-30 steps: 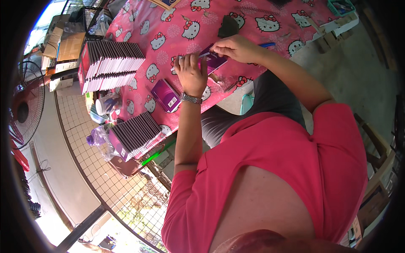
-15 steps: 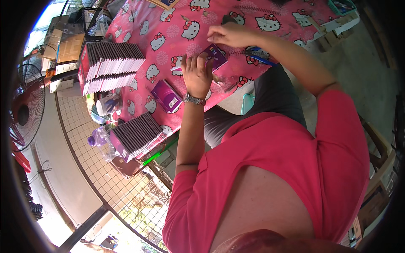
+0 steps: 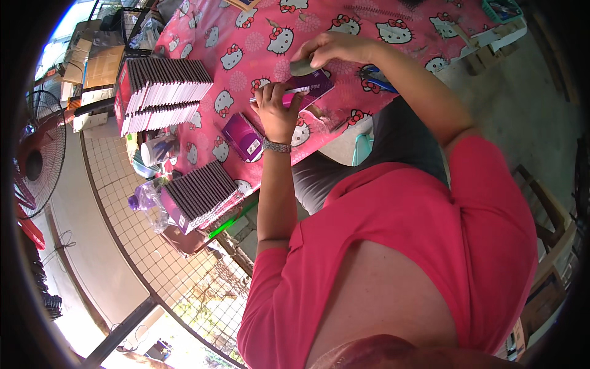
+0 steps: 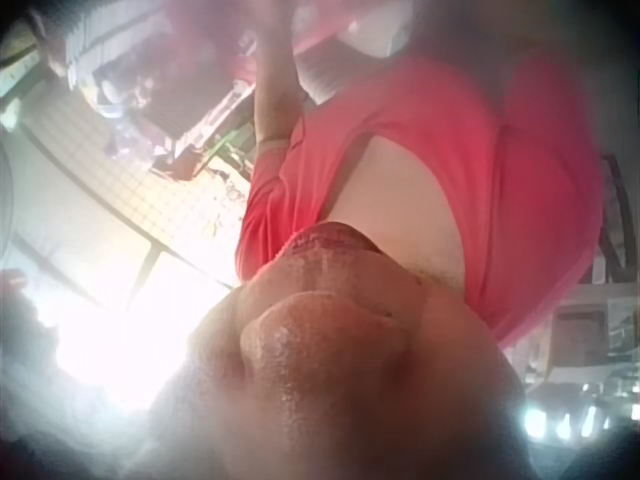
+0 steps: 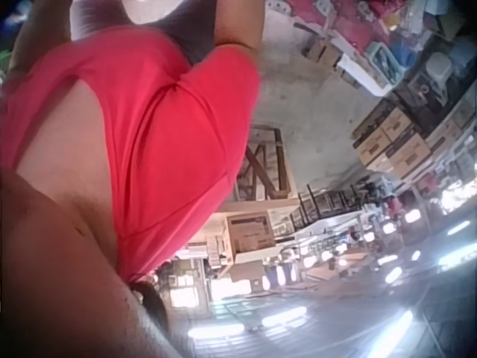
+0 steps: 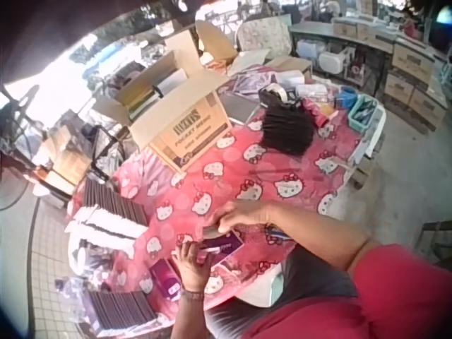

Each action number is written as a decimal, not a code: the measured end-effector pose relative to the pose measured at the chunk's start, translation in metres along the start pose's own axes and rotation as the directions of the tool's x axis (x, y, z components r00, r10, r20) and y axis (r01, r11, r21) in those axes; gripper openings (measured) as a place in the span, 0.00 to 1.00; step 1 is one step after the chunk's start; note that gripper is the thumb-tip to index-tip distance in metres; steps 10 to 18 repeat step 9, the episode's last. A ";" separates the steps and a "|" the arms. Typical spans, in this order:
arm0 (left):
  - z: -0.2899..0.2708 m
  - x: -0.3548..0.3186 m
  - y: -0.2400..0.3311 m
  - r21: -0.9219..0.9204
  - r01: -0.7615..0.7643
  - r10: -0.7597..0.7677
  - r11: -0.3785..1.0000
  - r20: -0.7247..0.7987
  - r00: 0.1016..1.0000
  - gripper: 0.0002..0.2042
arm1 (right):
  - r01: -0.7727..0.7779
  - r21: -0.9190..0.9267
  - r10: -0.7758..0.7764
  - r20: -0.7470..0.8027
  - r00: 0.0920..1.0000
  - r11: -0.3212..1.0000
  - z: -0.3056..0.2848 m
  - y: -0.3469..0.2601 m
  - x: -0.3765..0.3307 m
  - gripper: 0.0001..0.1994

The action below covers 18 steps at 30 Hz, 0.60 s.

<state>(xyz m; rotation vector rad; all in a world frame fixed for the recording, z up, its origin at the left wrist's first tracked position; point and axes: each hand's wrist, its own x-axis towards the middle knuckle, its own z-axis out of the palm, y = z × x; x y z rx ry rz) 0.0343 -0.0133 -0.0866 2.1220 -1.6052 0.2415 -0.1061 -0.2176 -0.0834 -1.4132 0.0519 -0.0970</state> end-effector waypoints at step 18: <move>-0.001 0.010 -0.007 -0.058 -0.002 0.002 0.998 -0.008 1.000 0.19 | -0.092 -0.078 0.096 0.060 0.994 0.993 -0.007 0.001 0.006 0.22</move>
